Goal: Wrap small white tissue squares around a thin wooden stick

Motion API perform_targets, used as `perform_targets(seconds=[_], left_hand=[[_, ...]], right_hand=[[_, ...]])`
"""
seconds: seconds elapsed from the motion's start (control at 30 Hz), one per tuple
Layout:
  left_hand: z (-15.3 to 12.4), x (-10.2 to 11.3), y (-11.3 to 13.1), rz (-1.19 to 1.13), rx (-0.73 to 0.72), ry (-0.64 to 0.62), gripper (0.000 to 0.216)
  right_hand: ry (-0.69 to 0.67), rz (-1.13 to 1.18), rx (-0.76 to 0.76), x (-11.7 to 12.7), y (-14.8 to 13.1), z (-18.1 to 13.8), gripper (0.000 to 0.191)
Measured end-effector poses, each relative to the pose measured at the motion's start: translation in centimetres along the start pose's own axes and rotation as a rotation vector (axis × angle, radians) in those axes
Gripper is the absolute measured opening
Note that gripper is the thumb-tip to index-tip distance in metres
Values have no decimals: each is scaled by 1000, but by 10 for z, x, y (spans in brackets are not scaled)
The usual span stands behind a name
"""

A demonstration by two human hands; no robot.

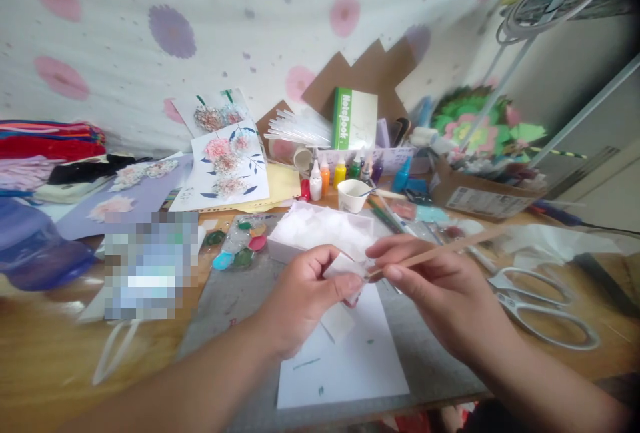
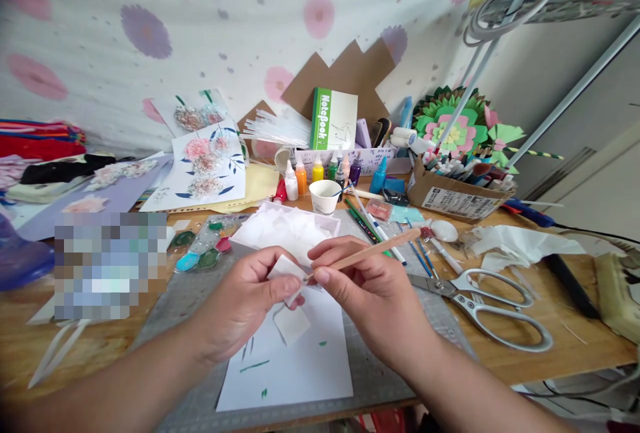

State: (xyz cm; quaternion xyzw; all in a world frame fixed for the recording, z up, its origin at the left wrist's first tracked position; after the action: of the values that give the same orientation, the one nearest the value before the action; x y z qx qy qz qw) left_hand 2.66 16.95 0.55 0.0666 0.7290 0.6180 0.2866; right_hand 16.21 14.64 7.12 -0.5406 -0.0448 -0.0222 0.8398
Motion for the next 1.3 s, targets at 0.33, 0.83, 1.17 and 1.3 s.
perform_targets(seconds=[0.33,0.83,1.17,1.3], left_hand=[[-3,-11,7,-139,-37,-105,11],[-2,-16,7,-339,-15,-107,19],[-3,-20,3,-396,2,-125,24],[-3,-20,3,-401,3,-120,24]], right_hand=[[-98,189,53,-3,-5,-4,9],[-79,38,135,-9,-26,-5,11],[-2,-30,188,-13,-29,-7,17],[-40,-95,217,-15,-34,-10,15]])
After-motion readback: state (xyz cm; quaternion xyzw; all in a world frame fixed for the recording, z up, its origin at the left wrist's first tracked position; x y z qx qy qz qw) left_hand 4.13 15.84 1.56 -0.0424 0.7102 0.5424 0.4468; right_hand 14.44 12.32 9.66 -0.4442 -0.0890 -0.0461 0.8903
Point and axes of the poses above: each hand's wrist, its own z-axis towards the middle knuckle, its own x-axis out of the back of the hand, y = z × x, the point moved 9 cm from there along z, towards the middle knuckle, and after that the axes turned 1 degree about -x, right-handed, at the moved point
